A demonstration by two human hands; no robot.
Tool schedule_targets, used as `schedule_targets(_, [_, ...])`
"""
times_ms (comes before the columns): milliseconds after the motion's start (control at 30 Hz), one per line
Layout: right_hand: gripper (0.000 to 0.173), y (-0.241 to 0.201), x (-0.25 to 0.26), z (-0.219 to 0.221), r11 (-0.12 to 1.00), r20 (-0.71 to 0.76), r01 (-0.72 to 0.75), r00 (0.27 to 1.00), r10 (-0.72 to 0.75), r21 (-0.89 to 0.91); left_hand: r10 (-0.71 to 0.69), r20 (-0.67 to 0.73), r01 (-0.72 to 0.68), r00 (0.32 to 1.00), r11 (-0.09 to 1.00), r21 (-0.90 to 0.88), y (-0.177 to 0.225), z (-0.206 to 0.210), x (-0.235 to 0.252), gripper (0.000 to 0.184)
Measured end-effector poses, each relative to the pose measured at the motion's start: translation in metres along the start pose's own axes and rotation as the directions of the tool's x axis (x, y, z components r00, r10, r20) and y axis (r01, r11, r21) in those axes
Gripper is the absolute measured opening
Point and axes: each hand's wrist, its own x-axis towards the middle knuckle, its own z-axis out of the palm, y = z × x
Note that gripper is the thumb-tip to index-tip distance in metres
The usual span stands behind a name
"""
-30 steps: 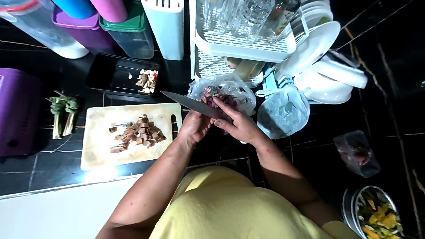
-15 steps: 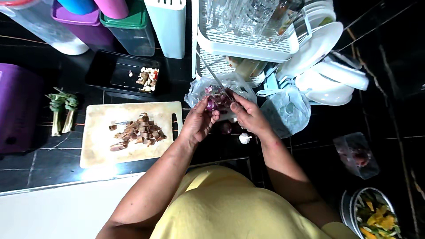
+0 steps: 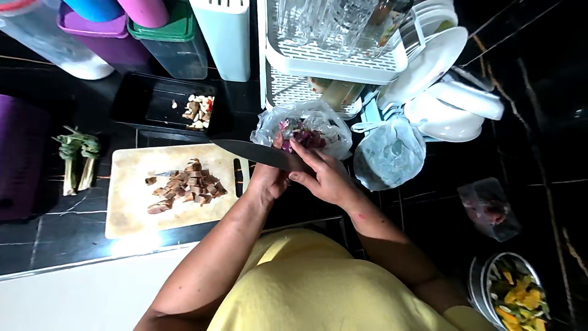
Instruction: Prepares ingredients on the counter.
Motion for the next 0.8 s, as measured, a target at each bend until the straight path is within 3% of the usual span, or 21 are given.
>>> schedule_targets(233, [0.058,0.000,0.000,0.011,0.989,-0.119,0.022,0.992,-0.040,-0.149,-0.029,-0.009,0.029,1.000,0.997,-0.074,0.000,-0.001,0.000,0.041])
schedule_targets(333, [0.056,0.002,0.002,0.008,0.998,-0.100,0.016,0.995,-0.022,-0.058,-0.031,-0.019,0.030,0.999,0.997,-0.070,-0.001,-0.002,0.002,0.040])
schedule_targets(467, [0.063,0.006,0.005,-0.005,0.975,0.084,-0.041,0.996,0.023,0.217,-0.018,0.004,0.018,1.000,1.000,-0.015,0.000,-0.007,0.005,0.045])
schedule_targets(700, [0.067,0.005,0.002,-0.002,0.994,0.074,-0.052,0.996,0.045,0.098,-0.032,-0.007,0.032,0.999,0.999,0.037,0.003,-0.004,0.005,0.048])
schedule_targets(800, [0.067,0.006,0.000,-0.003,0.989,0.069,-0.032,0.997,0.022,0.148,-0.040,-0.014,0.041,0.999,0.999,0.018,0.003,-0.002,0.004,0.046])
